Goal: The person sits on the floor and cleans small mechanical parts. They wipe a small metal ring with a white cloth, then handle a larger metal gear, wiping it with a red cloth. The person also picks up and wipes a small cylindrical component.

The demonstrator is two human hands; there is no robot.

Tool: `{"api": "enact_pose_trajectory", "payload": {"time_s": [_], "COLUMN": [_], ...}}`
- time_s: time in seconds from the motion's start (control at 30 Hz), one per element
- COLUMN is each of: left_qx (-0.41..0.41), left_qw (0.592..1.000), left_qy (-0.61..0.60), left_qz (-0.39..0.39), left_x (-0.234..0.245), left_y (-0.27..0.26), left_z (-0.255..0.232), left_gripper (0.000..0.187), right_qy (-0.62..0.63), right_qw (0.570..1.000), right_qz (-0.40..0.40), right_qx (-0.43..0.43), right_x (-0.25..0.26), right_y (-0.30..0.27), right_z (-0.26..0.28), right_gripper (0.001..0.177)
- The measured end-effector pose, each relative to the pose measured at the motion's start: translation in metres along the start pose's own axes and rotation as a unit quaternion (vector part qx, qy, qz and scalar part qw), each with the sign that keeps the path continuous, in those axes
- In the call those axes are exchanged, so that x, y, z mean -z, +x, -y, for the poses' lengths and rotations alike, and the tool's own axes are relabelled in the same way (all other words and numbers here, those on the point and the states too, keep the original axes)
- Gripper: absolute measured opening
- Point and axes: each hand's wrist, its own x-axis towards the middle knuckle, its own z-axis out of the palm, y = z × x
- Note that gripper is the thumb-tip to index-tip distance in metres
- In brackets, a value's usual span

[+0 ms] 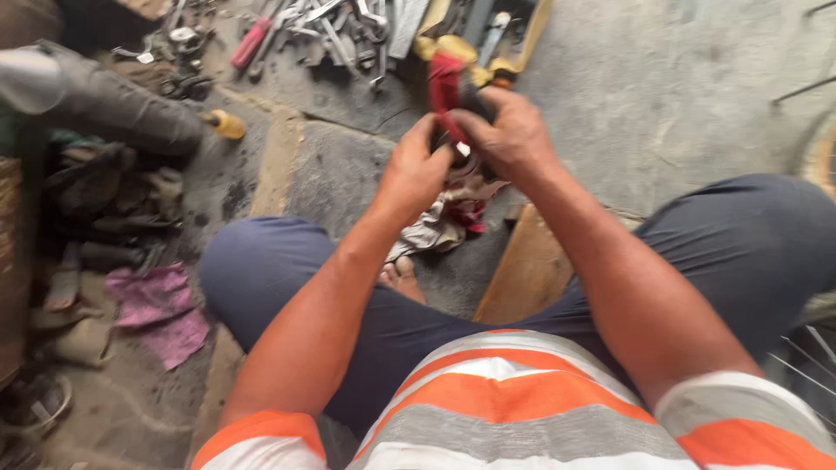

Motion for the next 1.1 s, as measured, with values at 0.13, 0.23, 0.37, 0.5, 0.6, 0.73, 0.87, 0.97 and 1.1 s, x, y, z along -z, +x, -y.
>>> {"api": "enact_pose_trajectory", "payload": {"time_s": [0.13, 0.23, 0.37, 0.5, 0.6, 0.73, 0.87, 0.97, 1.1], "left_qx": [0.011, 0.079, 0.041, 0.027, 0.119, 0.191, 0.206, 0.194, 0.203], "left_qw": [0.999, 0.986, 0.994, 1.0, 0.966, 0.928, 0.94, 0.964, 0.969], "left_qy": [-0.047, -0.146, 0.101, 0.012, -0.229, -0.319, -0.264, -0.152, -0.118], "left_qz": [-0.001, -0.019, -0.001, 0.006, 0.009, 0.005, 0.072, 0.097, 0.079], "left_x": [-0.005, 0.003, 0.002, 0.004, 0.009, 0.006, 0.001, 0.006, 0.015], "left_y": [0.001, 0.006, 0.012, 0.013, 0.016, 0.015, 0.011, 0.008, 0.007], "left_z": [-0.005, -0.005, -0.003, -0.001, -0.001, -0.008, -0.021, -0.028, -0.031], "left_gripper": [0.033, 0.038, 0.032, 0.041, 0.036, 0.021, 0.026, 0.03, 0.032], "right_qy": [0.025, 0.121, 0.023, 0.02, 0.161, 0.138, 0.079, -0.01, 0.105], "right_qw": [0.995, 0.976, 0.998, 0.998, 0.985, 0.989, 0.997, 0.998, 0.992], "right_qz": [0.012, 0.085, 0.024, 0.039, 0.015, -0.025, 0.013, 0.029, 0.067], "right_qx": [0.092, 0.162, 0.057, 0.044, 0.054, 0.05, 0.005, -0.054, 0.018], "right_x": [0.007, 0.01, 0.007, 0.007, 0.011, 0.016, 0.016, 0.012, 0.015], "right_y": [0.006, 0.007, 0.008, 0.009, 0.01, 0.008, 0.003, 0.002, 0.006], "right_z": [-0.012, -0.017, -0.014, -0.011, -0.014, -0.013, -0.001, 0.007, 0.005], "right_gripper": [0.017, 0.039, 0.026, 0.035, 0.034, 0.043, 0.034, 0.036, 0.033]}}
